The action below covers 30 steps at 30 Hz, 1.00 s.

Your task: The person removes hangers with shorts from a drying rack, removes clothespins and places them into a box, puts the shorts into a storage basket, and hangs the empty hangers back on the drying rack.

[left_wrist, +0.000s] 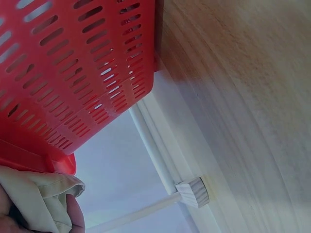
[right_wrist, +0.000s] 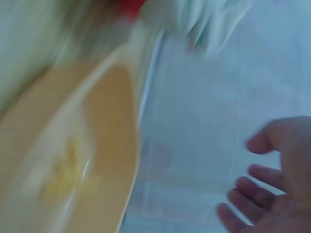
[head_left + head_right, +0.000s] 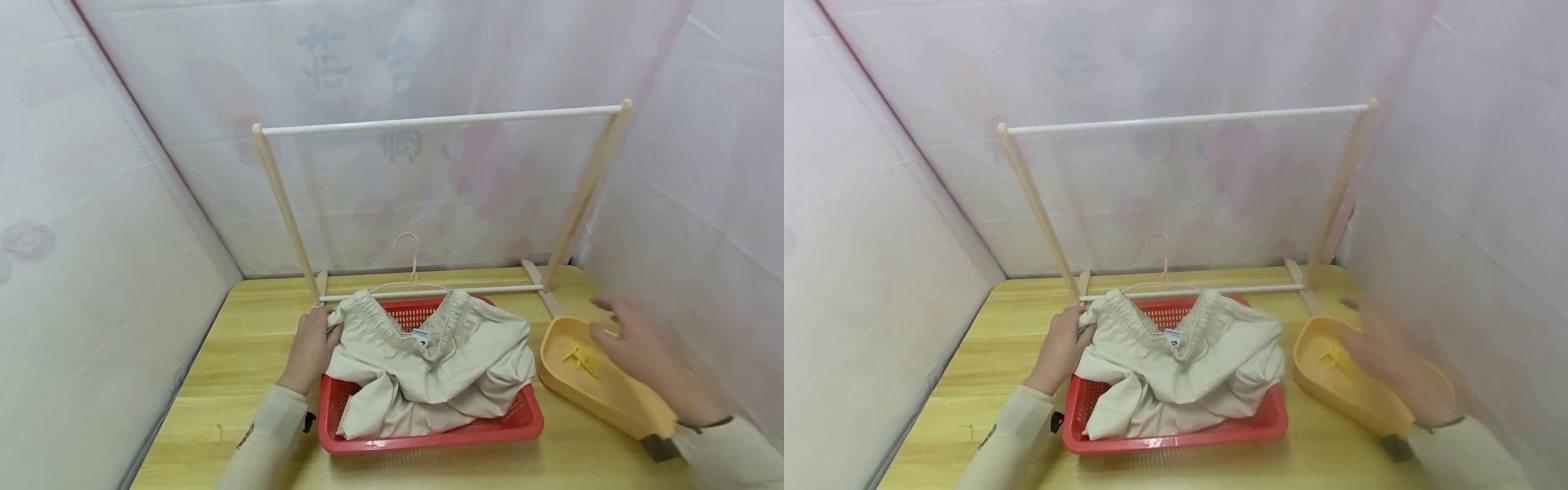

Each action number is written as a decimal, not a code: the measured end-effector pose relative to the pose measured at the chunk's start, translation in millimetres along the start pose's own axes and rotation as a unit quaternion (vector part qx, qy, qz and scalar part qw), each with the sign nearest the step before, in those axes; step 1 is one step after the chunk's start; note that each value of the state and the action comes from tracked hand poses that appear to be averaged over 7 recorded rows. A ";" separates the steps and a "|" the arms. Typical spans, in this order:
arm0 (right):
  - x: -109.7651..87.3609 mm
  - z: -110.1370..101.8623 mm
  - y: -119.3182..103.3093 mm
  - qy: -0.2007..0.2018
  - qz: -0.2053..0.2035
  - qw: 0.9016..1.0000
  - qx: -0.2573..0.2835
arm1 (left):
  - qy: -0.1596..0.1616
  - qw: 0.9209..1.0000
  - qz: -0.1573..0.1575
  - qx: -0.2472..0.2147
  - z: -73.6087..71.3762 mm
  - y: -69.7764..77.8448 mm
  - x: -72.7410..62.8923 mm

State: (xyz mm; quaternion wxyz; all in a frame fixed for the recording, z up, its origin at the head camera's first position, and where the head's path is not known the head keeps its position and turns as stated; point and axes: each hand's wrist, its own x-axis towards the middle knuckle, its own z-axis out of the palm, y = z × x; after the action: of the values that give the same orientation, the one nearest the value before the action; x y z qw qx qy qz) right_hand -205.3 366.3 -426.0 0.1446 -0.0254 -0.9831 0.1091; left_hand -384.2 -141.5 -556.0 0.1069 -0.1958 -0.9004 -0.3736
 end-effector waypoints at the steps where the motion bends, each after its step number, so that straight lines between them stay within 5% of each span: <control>1: 3.0 7.5 -12.8 0.027 -0.004 0.999 0.033 | 0.003 1.000 -0.001 0.001 -0.4 -0.7 0.4; 5: 13.6 47.3 -61.0 0.118 -0.062 0.980 0.148 | 0.005 1.000 0.003 -0.002 0.6 -2.2 1.9; 8: 23.6 74.5 -79.7 0.146 -0.082 0.970 0.177 | -0.007 1.000 0.008 -0.004 4.2 -1.8 1.9; 16: 48.5 126.4 -94.8 0.144 -0.123 0.973 0.131 | 0.012 1.000 0.007 0.000 5.4 -1.1 0.5; 20: 51.2 132.5 -97.3 0.178 -0.131 0.968 0.119 | 0.022 1.000 0.012 0.004 4.6 -1.2 3.2; 30: 48.2 131.3 -97.5 0.172 -0.114 0.970 0.128 | 0.006 1.000 0.000 0.010 7.1 -1.9 1.8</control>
State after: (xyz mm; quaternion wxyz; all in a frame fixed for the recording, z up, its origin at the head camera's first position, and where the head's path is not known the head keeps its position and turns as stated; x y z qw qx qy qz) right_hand -291.3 248.0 -513.6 0.3255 0.0875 -0.9175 0.2110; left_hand -387.0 -137.2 -561.5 0.1137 -0.1924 -0.9035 -0.3657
